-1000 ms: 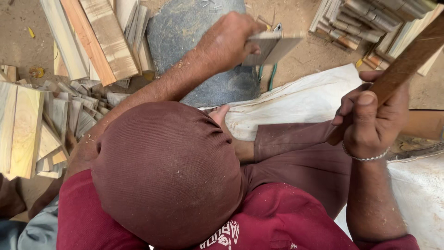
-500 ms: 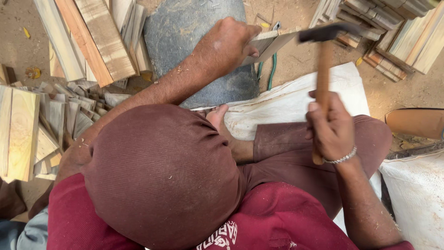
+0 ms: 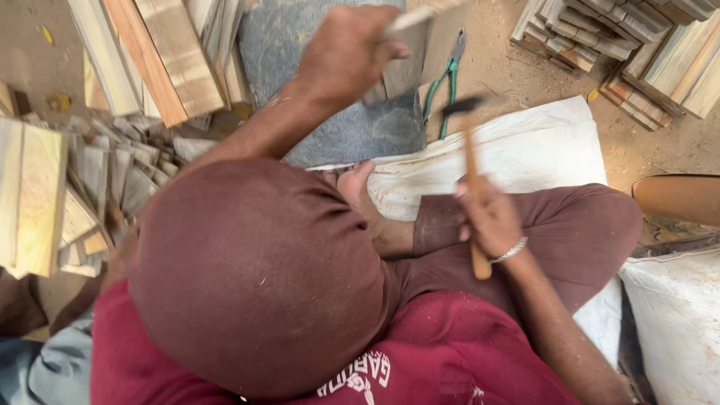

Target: The person sits on the ground and assembles small wooden frames by nailing thin strips to rectangular boards using a hammer. They repeatedly pick up boards, align strips, hammer nails, and stack the finished frames.

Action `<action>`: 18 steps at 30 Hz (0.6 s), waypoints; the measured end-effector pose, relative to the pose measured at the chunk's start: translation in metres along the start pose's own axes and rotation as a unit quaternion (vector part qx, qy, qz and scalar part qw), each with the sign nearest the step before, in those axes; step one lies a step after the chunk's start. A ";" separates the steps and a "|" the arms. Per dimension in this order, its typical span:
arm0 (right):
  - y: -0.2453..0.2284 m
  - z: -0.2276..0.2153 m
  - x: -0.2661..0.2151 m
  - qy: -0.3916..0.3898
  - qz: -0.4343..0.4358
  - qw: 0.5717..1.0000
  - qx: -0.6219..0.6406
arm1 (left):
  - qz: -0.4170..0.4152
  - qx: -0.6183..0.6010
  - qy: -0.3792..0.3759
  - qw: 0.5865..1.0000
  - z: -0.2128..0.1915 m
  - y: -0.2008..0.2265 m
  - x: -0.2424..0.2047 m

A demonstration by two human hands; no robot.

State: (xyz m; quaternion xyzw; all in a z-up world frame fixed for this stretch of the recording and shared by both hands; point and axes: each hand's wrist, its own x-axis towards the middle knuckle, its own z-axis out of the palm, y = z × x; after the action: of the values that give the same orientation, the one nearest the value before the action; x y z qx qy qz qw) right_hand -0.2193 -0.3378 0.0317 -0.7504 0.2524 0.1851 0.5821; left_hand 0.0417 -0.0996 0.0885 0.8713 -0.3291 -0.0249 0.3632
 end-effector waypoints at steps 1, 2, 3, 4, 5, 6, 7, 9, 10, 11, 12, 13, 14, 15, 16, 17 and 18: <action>0.012 0.010 0.006 -0.033 0.055 0.998 -0.007 | -0.059 -0.017 -0.021 0.998 -0.008 -0.002 0.000; 0.020 0.018 0.010 -0.067 0.108 0.992 -0.014 | -0.038 -0.021 0.005 0.999 -0.017 -0.005 0.002; 0.026 0.021 0.013 -0.018 -0.012 0.993 -0.119 | -0.017 -0.028 0.028 0.999 -0.025 -0.008 0.000; 0.029 0.020 0.016 0.031 -0.131 0.966 -0.221 | 0.005 -0.035 0.052 0.998 -0.032 -0.010 -0.002; 0.028 0.018 0.018 0.075 -0.247 0.912 -0.318 | -0.059 -0.081 0.022 0.995 -0.036 -0.013 -0.006; 0.024 0.011 0.018 0.125 -0.277 0.916 -0.261 | -0.122 -0.125 -0.009 0.985 -0.039 -0.015 -0.010; 0.018 -0.003 0.017 0.175 -0.306 0.913 -0.204 | -0.184 -0.170 -0.040 0.967 -0.039 -0.016 -0.013; -0.001 -0.031 0.024 0.114 -0.341 0.920 -0.157 | -0.133 -0.253 -0.078 0.955 -0.033 -0.015 -0.017; -0.008 -0.038 0.027 0.086 -0.357 0.920 -0.134 | -0.104 -0.296 -0.099 0.944 -0.027 -0.014 -0.019; -0.011 -0.040 0.024 0.046 -0.283 0.955 -0.074 | -0.094 -0.296 -0.111 0.944 -0.020 -0.012 -0.018; -0.011 -0.041 0.021 0.006 -0.208 0.978 -0.009 | -0.083 -0.296 -0.123 0.944 -0.013 -0.010 -0.017; -0.009 -0.040 0.019 -0.033 -0.133 0.989 0.060 | -0.071 -0.297 -0.136 0.943 -0.008 -0.008 -0.016; -0.004 -0.040 0.011 0.008 -0.158 0.985 0.067 | -0.081 -0.348 -0.110 0.928 -0.004 -0.008 -0.015; 0.003 -0.042 0.002 0.043 -0.186 0.979 0.071 | -0.094 -0.396 -0.079 0.910 -0.005 -0.009 -0.015; 0.011 -0.043 -0.007 0.078 -0.215 0.971 0.074 | -0.115 -0.395 -0.060 0.910 -0.009 -0.014 -0.013; 0.020 -0.054 -0.017 0.144 -0.238 0.957 0.086 | -0.144 -0.392 -0.036 0.908 -0.012 -0.018 -0.014; 0.029 -0.070 -0.027 0.209 -0.261 0.938 0.097 | -0.169 -0.382 -0.022 0.908 -0.017 -0.024 -0.016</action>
State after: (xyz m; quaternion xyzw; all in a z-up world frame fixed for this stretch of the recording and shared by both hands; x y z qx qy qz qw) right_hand -0.2595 -0.4062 0.0424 -0.7514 0.1804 -0.1593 0.6144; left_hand 0.0474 -0.0674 0.0826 0.7075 -0.1500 -0.2289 0.6515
